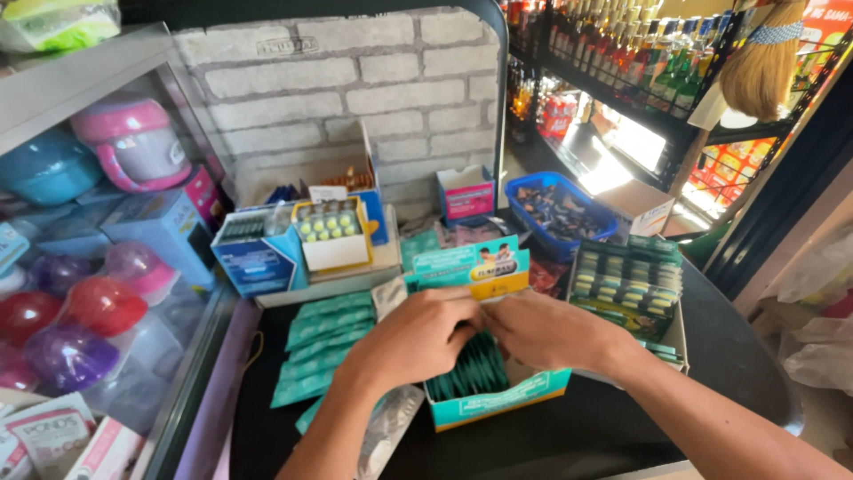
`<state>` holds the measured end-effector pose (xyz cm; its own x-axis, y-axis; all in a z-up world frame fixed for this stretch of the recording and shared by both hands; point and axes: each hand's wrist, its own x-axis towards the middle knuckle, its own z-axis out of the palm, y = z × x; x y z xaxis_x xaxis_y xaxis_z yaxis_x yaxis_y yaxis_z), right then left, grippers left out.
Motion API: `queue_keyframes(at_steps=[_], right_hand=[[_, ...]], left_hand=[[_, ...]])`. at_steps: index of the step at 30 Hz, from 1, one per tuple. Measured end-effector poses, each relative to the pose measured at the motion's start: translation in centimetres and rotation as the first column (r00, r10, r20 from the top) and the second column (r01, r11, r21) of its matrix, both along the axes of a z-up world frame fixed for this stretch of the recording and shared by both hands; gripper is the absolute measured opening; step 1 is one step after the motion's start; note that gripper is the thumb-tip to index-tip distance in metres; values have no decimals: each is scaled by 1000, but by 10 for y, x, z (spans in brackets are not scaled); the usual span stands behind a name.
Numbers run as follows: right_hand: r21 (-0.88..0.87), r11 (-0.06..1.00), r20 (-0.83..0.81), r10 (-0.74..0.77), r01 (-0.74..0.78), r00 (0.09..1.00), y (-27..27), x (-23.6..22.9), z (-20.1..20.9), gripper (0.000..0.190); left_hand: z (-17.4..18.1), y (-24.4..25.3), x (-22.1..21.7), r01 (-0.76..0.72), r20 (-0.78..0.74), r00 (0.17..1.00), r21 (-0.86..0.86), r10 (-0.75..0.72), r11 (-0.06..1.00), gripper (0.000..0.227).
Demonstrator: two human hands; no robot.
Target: The person takes small green sachets from a pile on a table and places them into a rectangular box. The person repeatedly picks up the sachets and arranges them inside the box.
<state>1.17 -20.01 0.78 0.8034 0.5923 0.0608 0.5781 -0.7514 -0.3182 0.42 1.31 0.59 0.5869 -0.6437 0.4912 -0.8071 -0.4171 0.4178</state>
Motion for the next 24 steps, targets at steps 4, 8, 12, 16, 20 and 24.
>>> queue_keyframes(at_steps=[4,8,12,16,20,24], right_hand=[[-32,996,-73,-85,83,994,7,-9,13,26],[69,997,152,-37,26,988,13,-13,24,22],[61,989,230,-143,133,963,37,-28,62,20],[7,991,303,-132,136,944,70,-26,77,20],[39,999,348,-4,-10,938,114,-17,80,16],[-78,988,417,154,-134,896,156,17,55,16]], left_hand=[[7,6,-6,10,-6,1000,-19,-10,1000,8],[24,30,-6,-1,90,996,-159,15,987,4],[41,67,-5,-91,132,981,-335,143,938,9],[37,102,2,-354,-37,932,-293,359,888,14],[19,133,12,-658,-101,753,-85,650,749,15],[-8,159,33,-676,-208,705,95,679,731,25]])
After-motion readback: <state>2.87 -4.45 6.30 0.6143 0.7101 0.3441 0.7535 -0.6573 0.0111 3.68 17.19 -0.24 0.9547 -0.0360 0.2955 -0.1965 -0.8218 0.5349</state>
